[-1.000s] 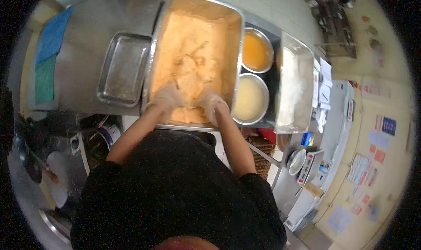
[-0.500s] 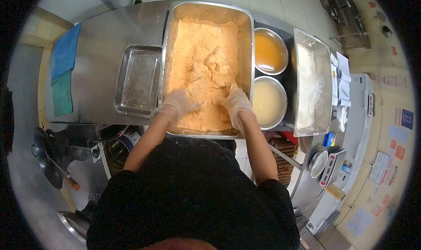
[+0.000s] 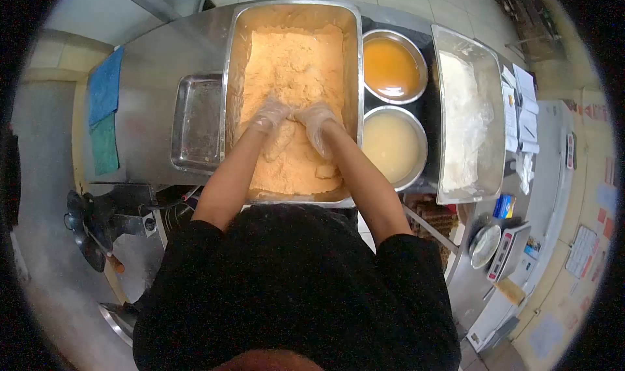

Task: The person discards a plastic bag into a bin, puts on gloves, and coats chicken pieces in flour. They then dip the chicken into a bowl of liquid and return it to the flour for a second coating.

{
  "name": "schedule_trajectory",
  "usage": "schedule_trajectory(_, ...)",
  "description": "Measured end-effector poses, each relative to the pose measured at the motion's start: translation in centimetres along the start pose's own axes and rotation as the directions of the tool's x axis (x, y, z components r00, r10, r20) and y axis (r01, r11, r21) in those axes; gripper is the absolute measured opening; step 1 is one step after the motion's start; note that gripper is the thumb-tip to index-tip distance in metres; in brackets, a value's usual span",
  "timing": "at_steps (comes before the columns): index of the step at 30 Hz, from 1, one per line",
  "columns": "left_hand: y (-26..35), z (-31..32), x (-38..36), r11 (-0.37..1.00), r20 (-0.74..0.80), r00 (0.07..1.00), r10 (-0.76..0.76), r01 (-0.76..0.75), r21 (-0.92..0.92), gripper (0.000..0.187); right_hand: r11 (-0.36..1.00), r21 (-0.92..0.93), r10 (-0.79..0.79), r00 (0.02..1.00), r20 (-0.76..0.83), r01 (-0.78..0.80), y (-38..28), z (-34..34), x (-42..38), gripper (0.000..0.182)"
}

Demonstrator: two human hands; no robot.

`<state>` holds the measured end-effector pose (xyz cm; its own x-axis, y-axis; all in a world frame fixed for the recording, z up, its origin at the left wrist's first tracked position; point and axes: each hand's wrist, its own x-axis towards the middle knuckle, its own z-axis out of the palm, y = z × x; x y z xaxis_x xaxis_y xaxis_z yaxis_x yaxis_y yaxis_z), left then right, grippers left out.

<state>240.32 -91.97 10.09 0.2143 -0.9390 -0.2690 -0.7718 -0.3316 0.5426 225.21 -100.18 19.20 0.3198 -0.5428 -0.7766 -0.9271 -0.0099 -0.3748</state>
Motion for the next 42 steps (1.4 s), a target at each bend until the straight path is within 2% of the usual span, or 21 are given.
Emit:
schedule_trajectory(2, -1.7, 0.8, 0.8, 0.849, 0.302, 0.944, 0.136, -0.268, 0.456, 0.083, 0.919, -0.245, -0.318, 0.948, -0.004, 0.307, 2.1, 1.5, 3.5, 0.072)
schedule_trajectory(3, -2.3, 1.7, 0.4, 0.853, 0.309, 0.943, 0.121, -0.258, 0.454, 0.083, 0.919, -0.242, -0.318, 0.948, 0.013, 0.312, 2.5, 1.8, 3.8, 0.072)
schedule_trajectory(5, -3.3, 3.2, 0.3, 0.974, -0.038, 0.986, -0.159, 0.163, 0.16, 0.076, 0.983, -0.113, -0.139, 0.989, 0.046, 0.143, -0.3, -1.2, -1.6, 0.069)
schedule_trajectory(6, -5.1, 3.9, 0.7, 0.973, -0.036, 0.985, -0.168, 0.171, 0.156, 0.076, 0.983, -0.117, -0.138, 0.989, 0.053, 0.144, -1.1, -2.1, -3.4, 0.069)
schedule_trajectory(8, -6.8, 2.4, 0.8, 0.972, 0.264, 0.945, -0.194, 0.148, 0.183, 0.07, 0.93, -0.316, -0.15, 0.98, 0.13, 0.185, -1.9, -3.0, -5.8, 0.061)
schedule_trajectory(12, 3.5, -7.7, -4.8, 0.988, 0.208, 0.966, -0.154, 0.146, 0.052, 0.076, 0.895, -0.395, -0.199, 0.978, 0.065, 0.208, 0.4, -2.5, -4.0, 0.054)
schedule_trajectory(15, 5.0, -11.0, -3.3, 0.933, 0.161, 0.919, -0.359, 0.354, 0.06, 0.082, 0.898, -0.401, -0.201, 0.979, -0.007, 0.182, 0.1, -4.9, -2.8, 0.056)
schedule_trajectory(17, 6.2, -15.0, -1.0, 0.953, 0.11, 0.947, -0.301, 0.295, 0.069, 0.082, 0.928, -0.326, -0.279, 0.915, -0.292, 0.179, -0.6, -6.6, -2.3, 0.062)
schedule_trajectory(19, 7.1, -16.7, 1.5, 0.923, -0.003, 0.942, -0.336, 0.329, -0.203, 0.085, 0.939, -0.308, -0.274, 0.869, -0.412, 0.15, -2.0, -7.7, 1.3, 0.066)
schedule_trajectory(21, 2.7, -12.2, 7.5, 0.988, -0.49, 0.87, -0.051, 0.116, 0.102, 0.086, 0.951, -0.259, -0.278, 0.841, -0.463, 0.172, -4.4, -9.6, 3.7, 0.075)
schedule_trajectory(22, 2.5, -13.0, 8.4, 0.989, -0.491, 0.87, -0.044, 0.106, 0.1, 0.086, 0.951, -0.259, -0.275, 0.838, -0.472, 0.166, -4.9, -10.1, 5.2, 0.075)
schedule_trajectory(25, 1.9, -15.7, 10.7, 0.969, -0.232, 0.949, -0.214, 0.177, -0.173, 0.068, 0.921, -0.216, -0.386, 0.682, -0.621, 0.325, -6.5, -10.5, 8.1, 0.074)
schedule_trajectory(28, -1.1, -11.5, 12.5, 0.989, -0.111, 0.988, -0.105, 0.092, -0.119, 0.062, 0.925, 0.034, -0.295, 0.774, -0.559, 0.378, -7.3, -9.6, 8.6, 0.072)
schedule_trajectory(30, -3.2, -7.4, 12.6, 0.874, -0.182, 0.972, 0.148, -0.214, -0.436, 0.064, 0.959, 0.093, -0.228, 0.924, -0.307, 0.268, -6.9, -8.9, 8.4, 0.064)
schedule_trajectory(31, -3.0, -7.1, 11.5, 0.875, -0.176, 0.975, 0.139, -0.204, -0.439, 0.064, 0.973, 0.104, -0.188, 0.967, -0.17, 0.207, -6.6, -8.7, 8.2, 0.061)
schedule_trajectory(32, -2.3, -7.2, 10.0, 0.981, -0.045, 0.992, 0.119, -0.124, -0.15, 0.068, 0.973, 0.102, -0.19, 0.968, -0.166, 0.209, -5.6, -8.2, 8.8, 0.061)
schedule_trajectory(33, -1.6, -7.1, 8.2, 0.984, 0.083, 0.995, 0.057, -0.07, 0.163, 0.072, 0.926, -0.229, -0.332, 0.936, -0.119, 0.3, -4.1, -7.0, 9.0, 0.059)
schedule_trajectory(34, -0.9, -6.8, 6.4, 0.984, 0.092, 0.994, 0.055, -0.07, 0.162, 0.072, 0.767, -0.526, -0.447, 0.894, -0.027, 0.367, -2.8, -5.9, 8.8, 0.058)
schedule_trajectory(37, 0.6, -6.3, 1.8, 0.962, 0.258, 0.962, 0.087, -0.149, 0.231, 0.077, 0.725, -0.576, -0.416, 0.907, 0.068, 0.376, -2.3, -4.4, 2.2, 0.058)
schedule_trajectory(39, 1.3, -5.6, -0.3, 0.99, 0.287, 0.951, -0.114, 0.086, 0.108, 0.079, 0.769, -0.534, -0.387, 0.921, 0.048, 0.351, -2.3, -3.5, -1.2, 0.056)
schedule_trajectory(42, 1.5, -5.4, -1.4, 0.992, 0.292, 0.953, -0.086, 0.055, 0.113, 0.072, 0.761, -0.581, -0.353, 0.936, 0.003, 0.289, -2.4, -3.2, -1.9, 0.039)
